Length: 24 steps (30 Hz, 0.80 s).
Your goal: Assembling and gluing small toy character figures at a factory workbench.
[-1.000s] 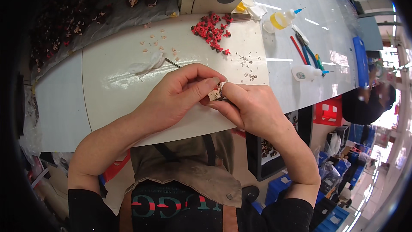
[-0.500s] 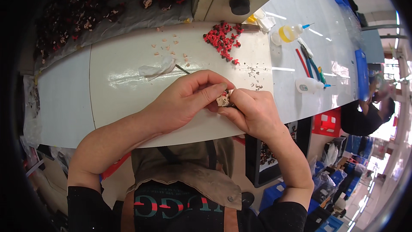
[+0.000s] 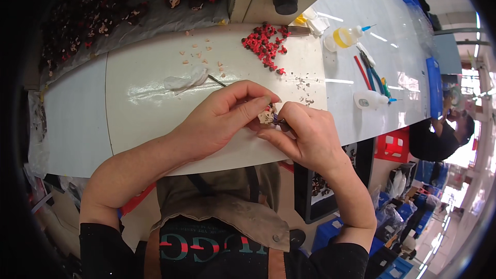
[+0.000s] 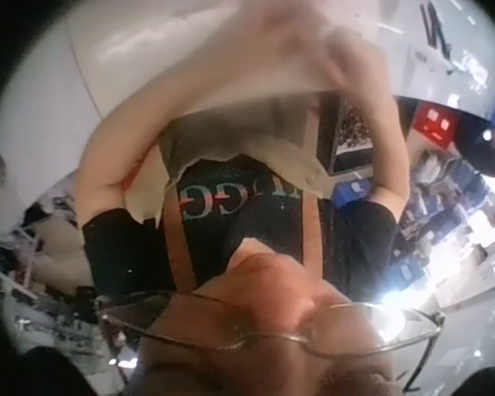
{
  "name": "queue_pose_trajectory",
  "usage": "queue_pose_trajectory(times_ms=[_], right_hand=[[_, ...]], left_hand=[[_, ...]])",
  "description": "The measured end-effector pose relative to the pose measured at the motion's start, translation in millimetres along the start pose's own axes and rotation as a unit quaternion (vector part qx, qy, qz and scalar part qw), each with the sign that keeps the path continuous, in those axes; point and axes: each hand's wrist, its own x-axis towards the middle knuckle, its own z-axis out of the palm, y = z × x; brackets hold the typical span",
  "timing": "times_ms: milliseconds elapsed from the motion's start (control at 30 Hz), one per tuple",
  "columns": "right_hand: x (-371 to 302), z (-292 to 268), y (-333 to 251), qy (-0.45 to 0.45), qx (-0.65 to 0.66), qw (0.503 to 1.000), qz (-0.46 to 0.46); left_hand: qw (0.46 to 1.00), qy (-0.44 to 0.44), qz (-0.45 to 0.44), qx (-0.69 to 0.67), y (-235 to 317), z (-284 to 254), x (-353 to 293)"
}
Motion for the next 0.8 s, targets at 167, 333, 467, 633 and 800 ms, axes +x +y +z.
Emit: queue_pose_trajectory(times_ms=[167,333,467,633,800], right_hand=[[-4.3,0.2,-3.3,-0.002,-0.001,1.000,0.010],[-4.8,0.3,-5.8,-0.002,0.013,0.999,0.039],[-5.4,1.4,-5.9,-0.002,0.009,0.998,0.055],[-7.0,-3.3,-6.8,-0.009,0.013,0.997,0.078],[-12.0,-3.1,1.6,-0.011,0.035,0.995,0.097]], left_hand=[[1.000,-0.001,-0.001,0.012,2.0,2.9,-0.9],[1.000,0.000,0.012,0.020,2.7,3.4,-0.7],[1.000,-0.001,0.011,0.007,1.9,2.4,-0.4],[1.000,-0.010,0.021,-0.019,1.5,4.7,1.1],[1.000,-0.015,-0.008,0.001,5.9,5.3,2.5]])
